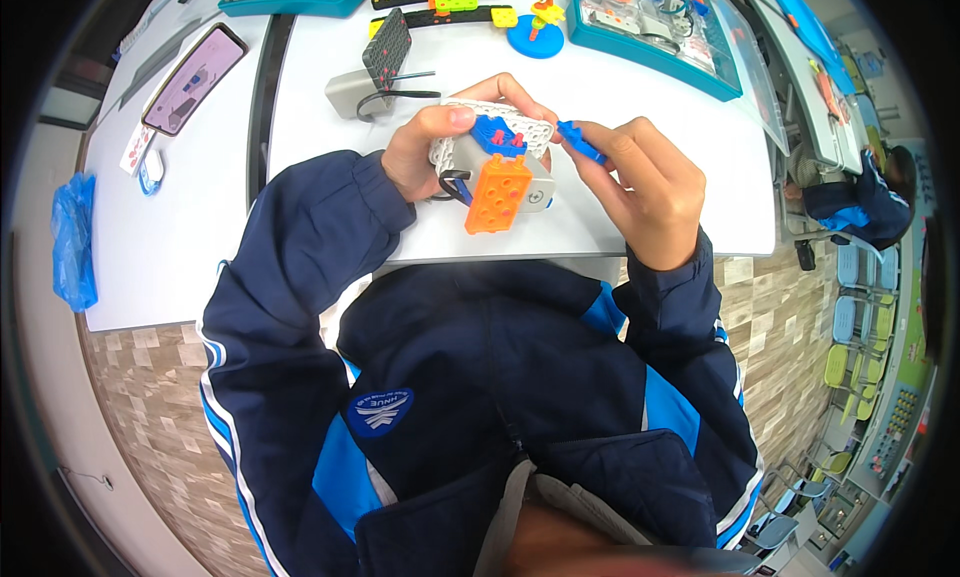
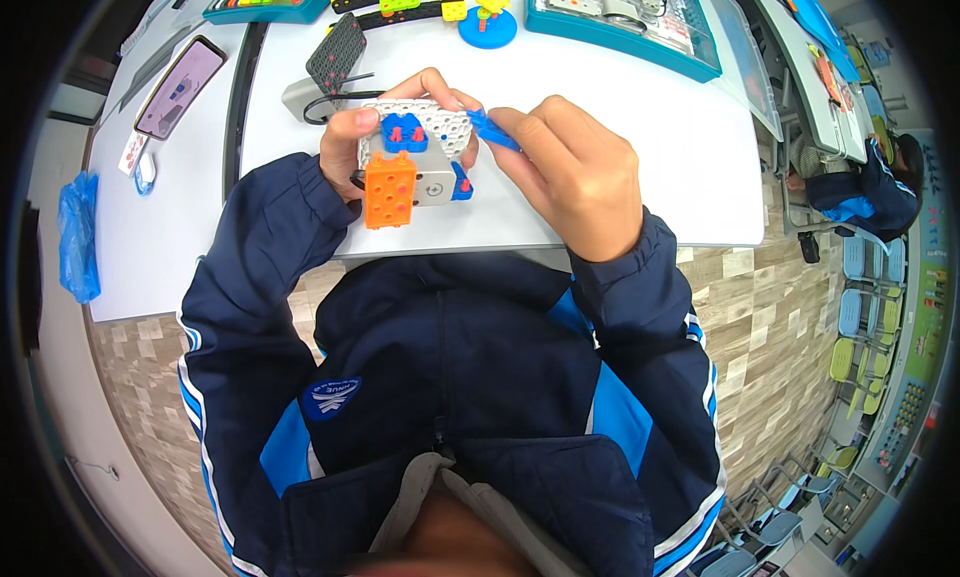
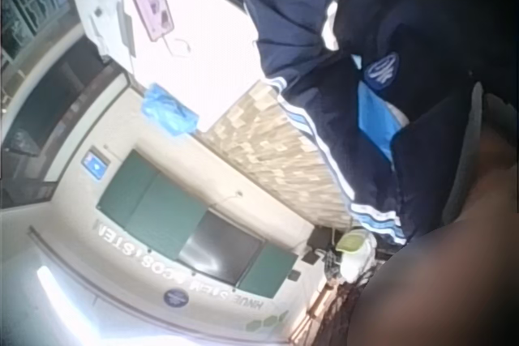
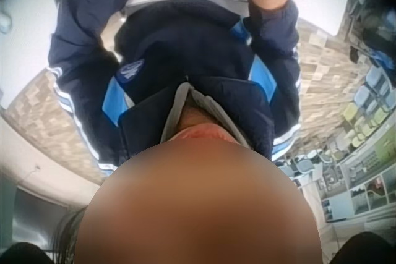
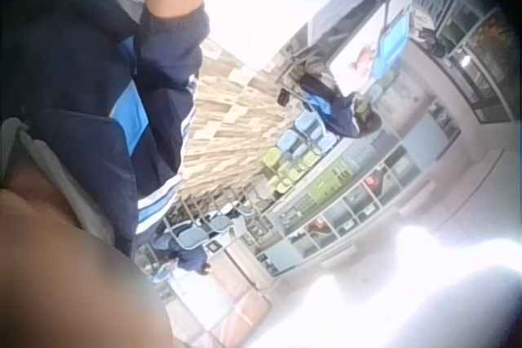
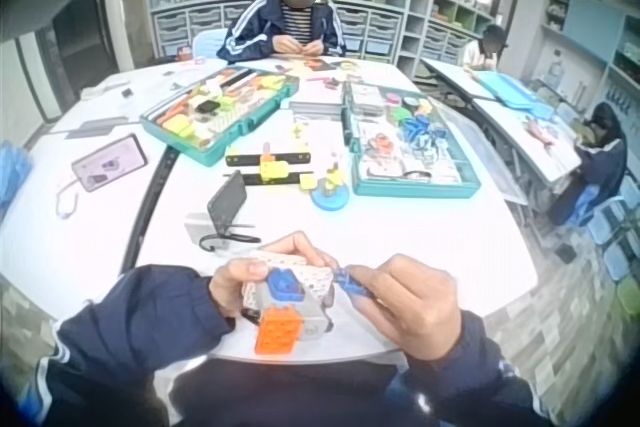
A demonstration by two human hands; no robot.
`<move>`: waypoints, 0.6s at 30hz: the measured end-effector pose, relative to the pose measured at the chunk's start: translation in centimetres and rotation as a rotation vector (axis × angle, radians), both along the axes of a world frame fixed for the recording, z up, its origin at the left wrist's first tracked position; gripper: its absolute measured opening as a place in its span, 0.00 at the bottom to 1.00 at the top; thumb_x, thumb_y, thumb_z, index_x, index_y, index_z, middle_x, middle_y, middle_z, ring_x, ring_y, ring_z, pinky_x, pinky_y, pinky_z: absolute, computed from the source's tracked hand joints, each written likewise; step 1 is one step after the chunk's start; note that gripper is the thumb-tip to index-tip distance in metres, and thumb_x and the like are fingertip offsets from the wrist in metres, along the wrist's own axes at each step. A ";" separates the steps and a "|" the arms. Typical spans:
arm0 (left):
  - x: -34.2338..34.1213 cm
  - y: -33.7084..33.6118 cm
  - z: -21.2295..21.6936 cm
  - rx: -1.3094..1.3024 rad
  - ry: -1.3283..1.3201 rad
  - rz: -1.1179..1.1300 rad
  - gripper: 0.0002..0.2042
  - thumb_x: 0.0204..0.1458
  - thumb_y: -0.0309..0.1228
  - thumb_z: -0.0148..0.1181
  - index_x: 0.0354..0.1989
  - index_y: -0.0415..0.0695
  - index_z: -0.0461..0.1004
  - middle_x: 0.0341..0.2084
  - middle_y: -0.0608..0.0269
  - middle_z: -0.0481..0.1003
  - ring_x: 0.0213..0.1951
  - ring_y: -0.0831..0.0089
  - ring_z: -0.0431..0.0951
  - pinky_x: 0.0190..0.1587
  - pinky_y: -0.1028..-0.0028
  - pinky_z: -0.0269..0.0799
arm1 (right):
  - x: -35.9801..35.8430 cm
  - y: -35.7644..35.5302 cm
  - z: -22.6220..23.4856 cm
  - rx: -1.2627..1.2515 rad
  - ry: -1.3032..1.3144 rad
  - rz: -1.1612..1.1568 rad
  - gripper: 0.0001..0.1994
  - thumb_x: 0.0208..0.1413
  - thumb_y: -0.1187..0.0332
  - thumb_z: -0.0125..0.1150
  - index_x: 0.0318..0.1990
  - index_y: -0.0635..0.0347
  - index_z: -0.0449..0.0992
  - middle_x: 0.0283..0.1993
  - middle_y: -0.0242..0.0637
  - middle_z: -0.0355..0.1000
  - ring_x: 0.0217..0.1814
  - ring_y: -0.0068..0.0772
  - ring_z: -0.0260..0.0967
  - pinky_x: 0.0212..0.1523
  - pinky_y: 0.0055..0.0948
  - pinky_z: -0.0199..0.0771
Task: The person assembles a small educational robotics kit by connecting a motor to a base plate, attaching a wire, and adding colorful plastic components. They reference a tablet for guidance during the process.
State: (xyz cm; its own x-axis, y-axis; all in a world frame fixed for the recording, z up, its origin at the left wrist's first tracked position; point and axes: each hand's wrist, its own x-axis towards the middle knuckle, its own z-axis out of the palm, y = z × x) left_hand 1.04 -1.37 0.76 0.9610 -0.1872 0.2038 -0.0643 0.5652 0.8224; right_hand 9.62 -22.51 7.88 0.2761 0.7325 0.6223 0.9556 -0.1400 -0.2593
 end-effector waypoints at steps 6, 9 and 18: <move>-0.4 0.2 0.2 0.064 0.027 0.000 0.32 0.45 0.55 0.54 0.53 0.42 0.67 0.52 0.50 0.72 0.52 0.63 0.76 0.57 0.68 0.70 | -0.3 0.7 0.1 -0.053 -0.071 -0.021 0.24 0.40 0.83 0.70 0.50 0.59 0.80 0.33 0.36 0.73 0.33 0.27 0.74 0.32 0.26 0.74; -0.3 0.1 0.2 0.068 0.012 0.007 0.32 0.45 0.55 0.54 0.53 0.43 0.67 0.53 0.50 0.71 0.52 0.63 0.76 0.58 0.67 0.70 | -0.2 1.0 -0.1 0.010 -0.056 0.014 0.23 0.40 0.82 0.70 0.49 0.59 0.79 0.34 0.38 0.74 0.35 0.29 0.75 0.33 0.26 0.75; -0.1 -0.5 0.7 0.112 0.033 0.083 0.33 0.40 0.58 0.58 0.48 0.47 0.67 0.50 0.49 0.69 0.51 0.60 0.75 0.57 0.63 0.71 | 0.1 0.5 0.2 -0.003 -0.115 0.149 0.18 0.33 0.84 0.70 0.37 0.63 0.79 0.32 0.38 0.73 0.31 0.34 0.74 0.29 0.29 0.73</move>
State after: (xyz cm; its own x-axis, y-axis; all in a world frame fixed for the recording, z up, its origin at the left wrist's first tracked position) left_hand 0.94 -1.87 1.43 0.9800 -0.1261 0.1539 -0.0788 0.4640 0.8823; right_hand 9.68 -22.04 8.09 0.0917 0.7620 0.6411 0.9891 0.0049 -0.1473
